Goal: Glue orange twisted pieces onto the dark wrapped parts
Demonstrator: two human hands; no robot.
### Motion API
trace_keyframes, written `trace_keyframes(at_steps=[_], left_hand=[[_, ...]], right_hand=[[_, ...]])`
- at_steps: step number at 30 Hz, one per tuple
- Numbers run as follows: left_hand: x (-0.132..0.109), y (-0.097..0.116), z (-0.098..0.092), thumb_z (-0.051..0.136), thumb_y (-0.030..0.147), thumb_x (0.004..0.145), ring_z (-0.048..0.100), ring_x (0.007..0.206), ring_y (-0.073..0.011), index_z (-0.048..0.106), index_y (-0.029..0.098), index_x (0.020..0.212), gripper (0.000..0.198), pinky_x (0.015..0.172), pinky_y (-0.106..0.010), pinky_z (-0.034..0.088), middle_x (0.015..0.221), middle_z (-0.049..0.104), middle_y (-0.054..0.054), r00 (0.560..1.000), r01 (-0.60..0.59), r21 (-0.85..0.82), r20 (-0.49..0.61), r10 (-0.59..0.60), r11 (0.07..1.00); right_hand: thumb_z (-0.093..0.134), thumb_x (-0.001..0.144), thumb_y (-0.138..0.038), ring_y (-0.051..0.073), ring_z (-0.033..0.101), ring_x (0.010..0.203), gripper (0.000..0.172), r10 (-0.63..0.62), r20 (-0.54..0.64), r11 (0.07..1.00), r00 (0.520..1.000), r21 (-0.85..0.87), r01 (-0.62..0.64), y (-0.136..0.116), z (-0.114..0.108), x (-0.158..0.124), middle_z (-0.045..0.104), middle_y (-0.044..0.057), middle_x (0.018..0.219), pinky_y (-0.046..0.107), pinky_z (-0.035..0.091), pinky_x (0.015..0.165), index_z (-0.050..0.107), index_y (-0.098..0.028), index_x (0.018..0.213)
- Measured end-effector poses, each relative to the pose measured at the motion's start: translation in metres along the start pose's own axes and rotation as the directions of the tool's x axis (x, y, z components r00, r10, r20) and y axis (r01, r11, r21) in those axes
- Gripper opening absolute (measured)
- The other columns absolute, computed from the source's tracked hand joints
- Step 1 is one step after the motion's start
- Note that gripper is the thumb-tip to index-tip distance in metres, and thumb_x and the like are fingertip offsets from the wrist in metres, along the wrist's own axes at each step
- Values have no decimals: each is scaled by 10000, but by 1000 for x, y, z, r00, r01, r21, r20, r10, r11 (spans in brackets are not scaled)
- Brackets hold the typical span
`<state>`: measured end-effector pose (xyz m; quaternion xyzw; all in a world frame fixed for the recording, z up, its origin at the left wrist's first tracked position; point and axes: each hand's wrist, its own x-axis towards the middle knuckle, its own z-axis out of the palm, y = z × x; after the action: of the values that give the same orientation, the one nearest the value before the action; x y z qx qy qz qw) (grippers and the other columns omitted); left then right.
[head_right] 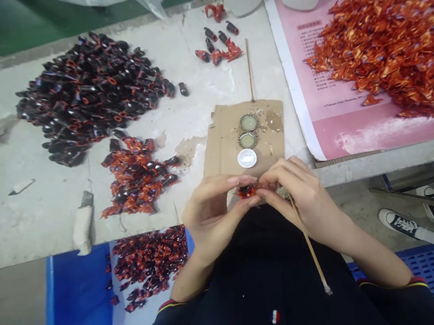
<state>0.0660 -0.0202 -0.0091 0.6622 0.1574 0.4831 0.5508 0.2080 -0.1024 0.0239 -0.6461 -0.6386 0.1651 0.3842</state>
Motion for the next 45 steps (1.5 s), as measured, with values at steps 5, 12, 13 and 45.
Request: trace_keyframes(at_steps=[5, 12, 13, 45], left_hand=[[-1, 1, -1, 744, 111, 813, 724, 996, -153, 632, 244, 1232, 453, 912, -262, 602, 1116, 741, -42, 997, 72, -32, 17, -72, 997], [1, 9, 0, 760, 103, 795, 749, 951, -166, 687, 199, 1086, 314, 878, -266, 626, 1049, 773, -53, 993, 114, 54, -22, -113, 992], [2, 9, 0, 759, 96, 794, 749, 956, -168, 689, 195, 1076, 308, 883, -269, 626, 1048, 774, -55, 994, 112, 62, -19, -111, 992], [7, -2, -1, 807, 369, 755, 750, 830, -124, 522, 237, 794, 317, 1011, -369, 577, 759, 727, 64, 971, 238, -261, 47, -234, 935]], right_hand=[[586, 909, -162, 150, 534, 746, 104, 18, 2, 1000, 1000, 18, -18, 1, 2, -1, 584, -9, 805, 302, 391, 669, 517, -239, 894], [575, 913, -146, 143, 501, 712, 136, 6, 4, 1000, 1000, 21, -6, 4, 4, -2, 547, -18, 760, 299, 381, 658, 483, -234, 865], [576, 912, -141, 140, 498, 711, 139, 1, 2, 1000, 1000, 20, -1, 5, 4, -2, 543, -19, 757, 297, 381, 659, 482, -233, 867], [522, 941, -194, 150, 574, 731, 97, -79, -3, 975, 997, 210, 78, -4, 10, 5, 629, -2, 808, 299, 492, 683, 583, -257, 980]])
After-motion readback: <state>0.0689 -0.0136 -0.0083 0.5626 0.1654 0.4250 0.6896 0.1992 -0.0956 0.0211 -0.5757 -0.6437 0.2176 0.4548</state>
